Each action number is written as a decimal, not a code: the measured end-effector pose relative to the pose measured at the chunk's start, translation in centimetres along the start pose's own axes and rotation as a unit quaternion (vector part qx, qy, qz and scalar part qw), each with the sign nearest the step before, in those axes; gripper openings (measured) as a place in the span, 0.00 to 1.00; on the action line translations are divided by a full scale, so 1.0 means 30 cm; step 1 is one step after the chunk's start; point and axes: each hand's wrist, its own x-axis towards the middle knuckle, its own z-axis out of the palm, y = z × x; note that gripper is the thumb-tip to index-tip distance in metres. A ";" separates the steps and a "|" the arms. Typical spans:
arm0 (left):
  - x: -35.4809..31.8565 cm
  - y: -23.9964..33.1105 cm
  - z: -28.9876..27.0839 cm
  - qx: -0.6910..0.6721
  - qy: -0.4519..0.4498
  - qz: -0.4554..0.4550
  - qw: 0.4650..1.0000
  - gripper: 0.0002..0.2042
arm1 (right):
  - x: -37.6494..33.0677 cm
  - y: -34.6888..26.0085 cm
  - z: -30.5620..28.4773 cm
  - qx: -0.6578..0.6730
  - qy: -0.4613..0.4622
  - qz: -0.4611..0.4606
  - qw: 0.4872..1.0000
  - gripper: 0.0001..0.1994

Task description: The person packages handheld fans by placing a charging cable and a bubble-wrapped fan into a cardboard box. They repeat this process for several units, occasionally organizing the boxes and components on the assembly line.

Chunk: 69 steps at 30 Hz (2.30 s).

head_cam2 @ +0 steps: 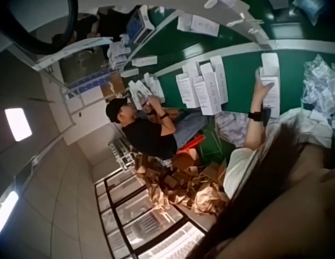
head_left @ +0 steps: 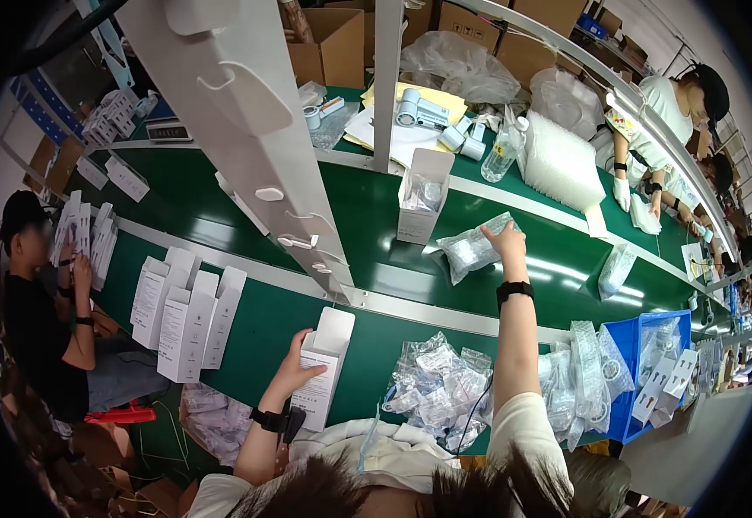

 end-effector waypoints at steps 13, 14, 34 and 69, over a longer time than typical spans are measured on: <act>0.025 0.278 0.175 0.119 -0.071 0.281 0.950 0.38 | -0.120 0.075 0.121 0.860 -0.143 0.031 0.488 0.25; 0.046 0.275 0.197 0.133 -0.040 0.314 0.939 0.36 | -0.220 0.079 0.022 0.881 -0.179 0.026 0.438 0.23; 0.053 0.063 0.325 0.058 0.055 0.393 0.916 0.36 | -1.036 -0.076 -0.127 0.164 0.195 -0.545 0.799 0.23; 0.005 0.240 0.204 0.085 0.151 0.298 0.939 0.07 | -1.122 -0.146 -0.056 0.021 0.128 -0.657 0.743 0.14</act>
